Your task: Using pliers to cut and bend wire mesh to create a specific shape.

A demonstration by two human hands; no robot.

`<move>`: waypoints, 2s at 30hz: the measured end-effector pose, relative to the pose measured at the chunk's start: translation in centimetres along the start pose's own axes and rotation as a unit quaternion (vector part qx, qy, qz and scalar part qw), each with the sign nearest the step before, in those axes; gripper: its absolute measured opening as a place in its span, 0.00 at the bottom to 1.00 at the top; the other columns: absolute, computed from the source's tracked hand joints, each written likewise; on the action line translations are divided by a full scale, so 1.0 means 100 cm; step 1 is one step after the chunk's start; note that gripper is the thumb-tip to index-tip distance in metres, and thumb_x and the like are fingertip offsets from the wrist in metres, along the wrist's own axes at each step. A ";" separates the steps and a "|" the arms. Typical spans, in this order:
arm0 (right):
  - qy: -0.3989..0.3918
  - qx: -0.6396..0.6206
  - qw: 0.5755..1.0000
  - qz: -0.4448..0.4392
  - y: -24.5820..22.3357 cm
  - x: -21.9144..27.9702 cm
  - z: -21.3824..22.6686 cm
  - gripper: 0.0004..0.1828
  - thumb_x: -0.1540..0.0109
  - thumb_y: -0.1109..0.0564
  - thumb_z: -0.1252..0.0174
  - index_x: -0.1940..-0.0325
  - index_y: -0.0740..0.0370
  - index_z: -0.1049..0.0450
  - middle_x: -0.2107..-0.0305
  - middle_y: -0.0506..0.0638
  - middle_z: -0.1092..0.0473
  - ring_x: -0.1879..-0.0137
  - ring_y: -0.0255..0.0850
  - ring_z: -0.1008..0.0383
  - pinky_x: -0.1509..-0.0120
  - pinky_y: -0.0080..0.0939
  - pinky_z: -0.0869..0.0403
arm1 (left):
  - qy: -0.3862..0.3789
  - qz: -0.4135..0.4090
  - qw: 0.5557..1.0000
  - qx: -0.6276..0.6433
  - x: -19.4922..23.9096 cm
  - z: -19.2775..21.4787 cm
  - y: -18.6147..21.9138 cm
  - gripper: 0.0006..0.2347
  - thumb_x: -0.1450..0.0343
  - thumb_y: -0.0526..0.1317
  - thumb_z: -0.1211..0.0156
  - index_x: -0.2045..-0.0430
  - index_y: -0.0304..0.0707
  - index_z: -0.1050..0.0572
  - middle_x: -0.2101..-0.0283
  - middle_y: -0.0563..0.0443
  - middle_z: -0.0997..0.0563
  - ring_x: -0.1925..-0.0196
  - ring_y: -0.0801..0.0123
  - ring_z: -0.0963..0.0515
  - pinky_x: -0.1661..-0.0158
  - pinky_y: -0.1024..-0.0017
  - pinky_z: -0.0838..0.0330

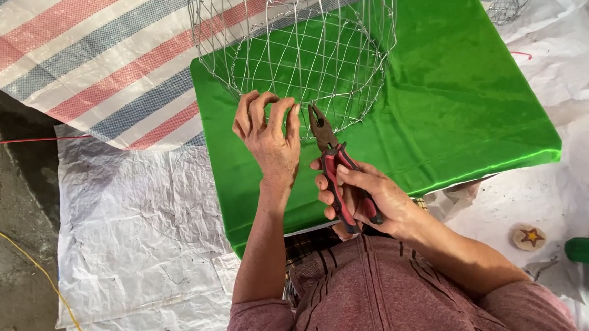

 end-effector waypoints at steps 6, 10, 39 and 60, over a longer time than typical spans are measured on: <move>0.013 -0.001 1.000 0.019 -0.005 0.006 0.000 0.11 0.31 0.60 0.49 0.51 0.74 0.34 0.63 0.68 0.32 0.63 0.56 0.27 0.65 0.62 0.21 | -0.005 0.004 1.000 0.003 -0.001 0.001 0.001 0.02 0.26 0.42 0.36 0.64 0.53 0.22 0.58 0.58 0.26 0.40 0.57 0.30 0.40 0.59 0.42; -0.006 0.002 1.000 0.006 -0.007 0.003 0.008 0.12 0.31 0.59 0.49 0.50 0.73 0.35 0.62 0.68 0.32 0.62 0.56 0.26 0.64 0.59 0.20 | 0.001 0.004 1.000 0.007 -0.003 0.001 0.004 0.01 0.26 0.43 0.37 0.64 0.53 0.23 0.58 0.58 0.26 0.40 0.58 0.30 0.40 0.60 0.43; 0.033 0.202 0.979 0.022 -0.001 0.005 0.017 0.21 0.36 0.59 0.46 0.42 0.77 0.36 0.59 0.72 0.28 0.56 0.62 0.19 0.56 0.65 0.19 | -0.003 0.000 1.000 0.006 -0.007 0.007 0.010 0.01 0.25 0.42 0.38 0.63 0.51 0.23 0.58 0.56 0.26 0.41 0.55 0.29 0.41 0.58 0.42; 0.098 0.136 0.984 0.058 -0.022 0.042 0.091 0.20 0.38 0.65 0.44 0.42 0.75 0.31 0.61 0.70 0.26 0.60 0.64 0.20 0.65 0.66 0.17 | -0.006 0.032 0.999 0.030 0.001 0.004 0.016 0.07 0.25 0.40 0.41 0.54 0.49 0.25 0.45 0.51 0.28 0.34 0.54 0.35 0.38 0.53 0.45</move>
Point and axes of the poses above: each hand's wrist, its own x-axis away from the middle knuckle, its own z-axis out of the back of the hand, y = z × x, the point moved 3 cm from there along -x, towards the middle knuckle
